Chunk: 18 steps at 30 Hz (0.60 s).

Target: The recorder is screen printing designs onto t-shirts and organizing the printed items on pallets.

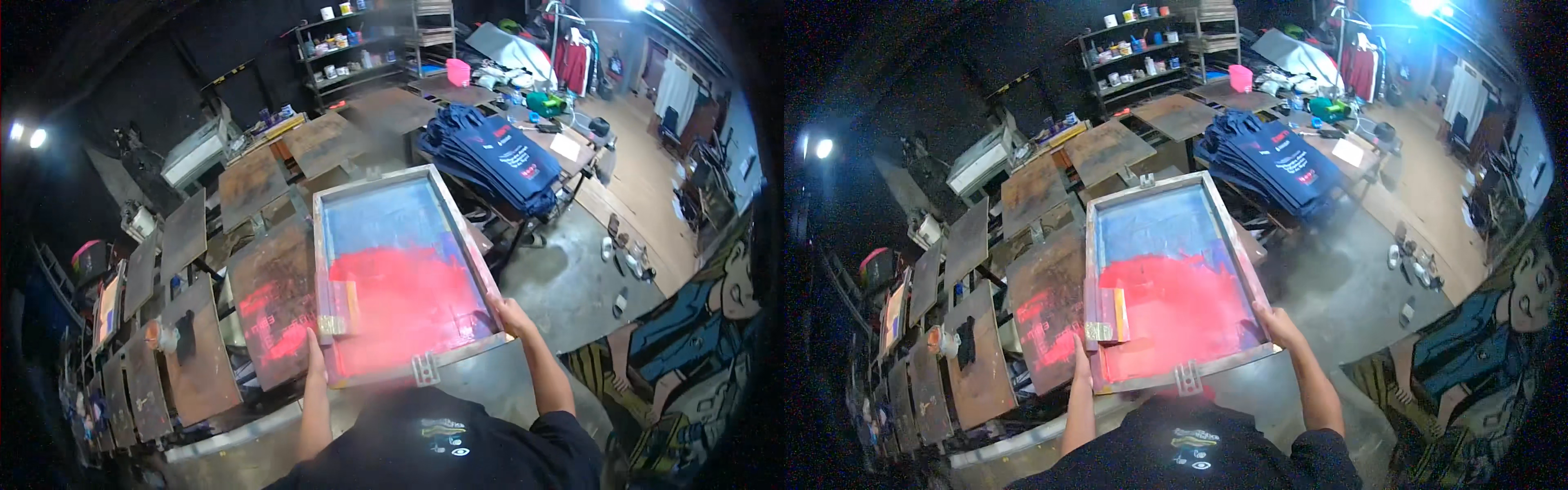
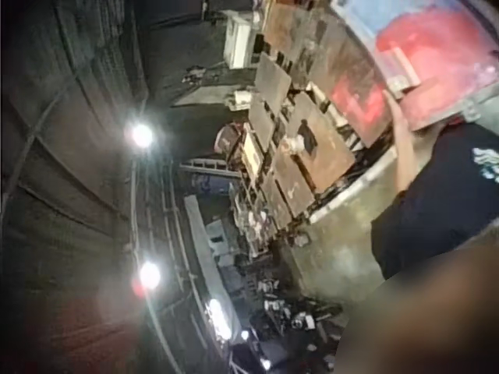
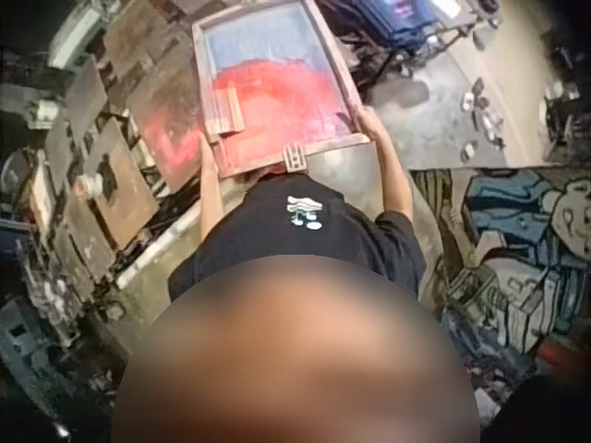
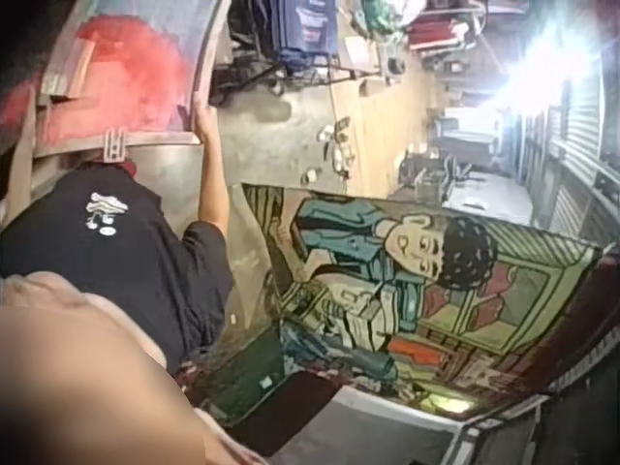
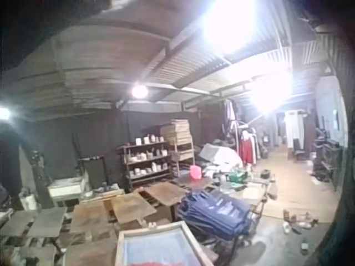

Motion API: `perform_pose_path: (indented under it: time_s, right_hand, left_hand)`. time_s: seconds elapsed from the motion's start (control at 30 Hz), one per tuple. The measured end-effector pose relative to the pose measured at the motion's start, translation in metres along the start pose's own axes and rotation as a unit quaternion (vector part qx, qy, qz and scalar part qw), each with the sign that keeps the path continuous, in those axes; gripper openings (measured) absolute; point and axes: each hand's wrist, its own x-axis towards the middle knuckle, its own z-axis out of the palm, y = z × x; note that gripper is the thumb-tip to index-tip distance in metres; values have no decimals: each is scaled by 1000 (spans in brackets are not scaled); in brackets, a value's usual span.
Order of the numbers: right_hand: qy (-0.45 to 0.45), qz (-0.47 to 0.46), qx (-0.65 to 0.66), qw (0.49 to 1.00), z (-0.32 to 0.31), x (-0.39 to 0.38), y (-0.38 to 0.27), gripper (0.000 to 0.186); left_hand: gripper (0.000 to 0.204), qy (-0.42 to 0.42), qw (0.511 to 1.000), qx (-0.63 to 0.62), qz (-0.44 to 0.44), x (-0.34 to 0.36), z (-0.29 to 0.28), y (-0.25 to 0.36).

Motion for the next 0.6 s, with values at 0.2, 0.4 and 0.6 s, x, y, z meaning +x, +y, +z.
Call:
perform_pose_path:
  time_s: [0.2, 0.4, 0.6]
  right_hand:
    - [-39, 6, -8, 999, -39, 100, -30, 92]
    - [-76, -3, -23, 997, -54, 176, -62, 90]
    - [-111, 25, -76, 991, -68, 245, -90, 85]
  left_hand:
    - [89, -1, 999, -34, -10, -8, 95, 50]
    - [94, 23, 999, -26, 32, 46, 110, 43]
    - [102, 101, 993, -22, 51, 87, 123, 26]
